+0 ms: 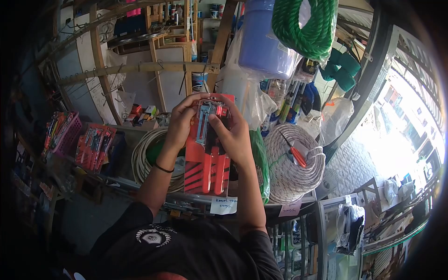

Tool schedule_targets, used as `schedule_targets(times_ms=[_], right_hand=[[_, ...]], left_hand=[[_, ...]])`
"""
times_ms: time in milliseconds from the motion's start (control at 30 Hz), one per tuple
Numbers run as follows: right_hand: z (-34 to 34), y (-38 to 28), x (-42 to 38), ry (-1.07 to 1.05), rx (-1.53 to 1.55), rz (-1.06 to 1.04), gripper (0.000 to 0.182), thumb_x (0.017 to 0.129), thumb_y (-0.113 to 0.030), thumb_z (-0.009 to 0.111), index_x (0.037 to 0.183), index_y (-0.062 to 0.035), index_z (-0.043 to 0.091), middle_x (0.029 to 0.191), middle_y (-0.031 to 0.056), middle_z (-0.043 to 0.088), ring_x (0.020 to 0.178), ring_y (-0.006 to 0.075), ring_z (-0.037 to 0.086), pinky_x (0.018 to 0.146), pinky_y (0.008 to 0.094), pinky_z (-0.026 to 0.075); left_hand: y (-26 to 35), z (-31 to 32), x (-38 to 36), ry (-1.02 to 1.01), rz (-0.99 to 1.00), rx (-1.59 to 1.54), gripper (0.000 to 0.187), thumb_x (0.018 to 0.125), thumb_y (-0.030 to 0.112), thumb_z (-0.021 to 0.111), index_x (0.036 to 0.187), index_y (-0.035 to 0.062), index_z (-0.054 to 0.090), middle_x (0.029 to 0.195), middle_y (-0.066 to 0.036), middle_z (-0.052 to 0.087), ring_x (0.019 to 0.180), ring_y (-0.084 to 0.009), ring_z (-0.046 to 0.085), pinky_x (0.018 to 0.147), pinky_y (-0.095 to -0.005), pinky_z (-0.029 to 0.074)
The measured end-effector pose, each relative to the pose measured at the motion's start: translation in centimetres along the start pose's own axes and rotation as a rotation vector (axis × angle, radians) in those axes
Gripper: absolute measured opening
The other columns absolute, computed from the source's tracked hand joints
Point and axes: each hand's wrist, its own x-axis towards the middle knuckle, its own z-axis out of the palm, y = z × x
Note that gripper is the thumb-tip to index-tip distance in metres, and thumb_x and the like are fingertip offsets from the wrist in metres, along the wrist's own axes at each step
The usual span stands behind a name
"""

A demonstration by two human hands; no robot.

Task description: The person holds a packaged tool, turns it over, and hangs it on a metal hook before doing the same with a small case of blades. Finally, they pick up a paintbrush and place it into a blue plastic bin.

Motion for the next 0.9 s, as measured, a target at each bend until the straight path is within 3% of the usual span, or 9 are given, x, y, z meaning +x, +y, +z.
schedule_targets(times_ms=[333, 433, 567, 733, 767, 867, 900], right_hand=[[-0.1, -0.2, 0.8, -0.001, 0.051, 0.047, 0.054, 0.098, -0.015, 0.071, 0.144, 0.0057, 0.052, 0.123, 0.0125, 0.069, 0.112, 0.0142, 0.064, 0.099, 0.03, 0.051], [-0.7, -0.5, 0.7, -0.03, 0.0, 0.11, 0.055, 0.099, -0.017, 0.071, 0.145, 0.006, 0.052, 0.121, 0.0122, 0.069, 0.109, 0.0133, 0.064, 0.097, 0.029, 0.051], [-1.2, 0.8, 0.6, -0.034, 0.055, 0.17, 0.056, 0.098, -0.018, 0.071, 0.146, 0.0044, 0.052, 0.119, 0.0108, 0.07, 0.106, 0.0122, 0.064, 0.095, 0.028, 0.051], [-0.4, 4.2, 0.8, -0.005, 0.098, 0.051, 0.056, 0.097, -0.013, 0.069, 0.148, 0.0034, 0.05, 0.12, 0.0101, 0.07, 0.109, 0.0124, 0.063, 0.098, 0.0281, 0.05], [-0.5, 5.7, 1.2, -0.013, 0.035, -0.025, 0.058, 0.098, -0.011, 0.067, 0.151, -0.0002, 0.047, 0.111, 0.0067, 0.07, 0.094, 0.0107, 0.064, 0.086, 0.0265, 0.053], [-0.2, 5.3, 1.4, -0.044, 0.019, 0.165, 0.058, 0.099, -0.011, 0.066, 0.153, -0.0043, 0.045, 0.099, 0.0026, 0.067, 0.073, 0.0083, 0.059, 0.068, 0.0254, 0.051], [0.3, 6.2, 2.0, -0.008, -0.003, 0.088, 0.057, 0.099, -0.011, 0.065, 0.153, -0.0077, 0.045, 0.089, -0.0001, 0.063, 0.059, 0.0063, 0.05, 0.055, 0.0254, 0.044]], left_hand=[[-0.2, -0.6, 1.2, -0.032, -0.027, -0.034, 0.046, 0.095, 0.001, 0.039, 0.134, -0.007, 0.062, 0.121, -0.012, 0.071, 0.106, -0.015, 0.069, 0.096, -0.0269, 0.053], [-0.8, -1.0, 1.3, -0.022, -0.148, -0.021, 0.046, 0.096, 0.001, 0.039, 0.135, -0.0074, 0.061, 0.123, -0.014, 0.071, 0.108, -0.016, 0.069, 0.098, -0.0284, 0.053], [-0.8, -1.0, 0.7, -0.048, -0.093, 0.206, 0.046, 0.097, 0.001, 0.039, 0.136, -0.0073, 0.061, 0.126, -0.013, 0.07, 0.111, -0.0152, 0.068, 0.099, -0.0283, 0.052], [-1.8, -1.5, 0.7, -0.039, 0.023, 0.234, 0.045, 0.098, 0.002, 0.041, 0.137, -0.0054, 0.06, 0.128, -0.01, 0.07, 0.114, -0.014, 0.066, 0.101, -0.0284, 0.051], [-2.0, -1.7, 0.7, -0.038, 0.007, 0.228, 0.045, 0.098, 0.001, 0.041, 0.138, -0.0045, 0.059, 0.13, -0.01, 0.069, 0.116, -0.0139, 0.065, 0.102, -0.0282, 0.05], [-3.1, -2.6, 0.9, -0.043, -0.004, 0.22, 0.046, 0.099, -0.002, 0.041, 0.141, -0.0018, 0.057, 0.134, -0.011, 0.066, 0.12, -0.0134, 0.063, 0.104, -0.0277, 0.048], [-3.7, -3.1, 1.3, -0.05, 0.017, 0.223, 0.046, 0.099, -0.003, 0.041, 0.142, -0.0007, 0.056, 0.135, -0.01, 0.065, 0.122, -0.0131, 0.062, 0.104, -0.0274, 0.047]])
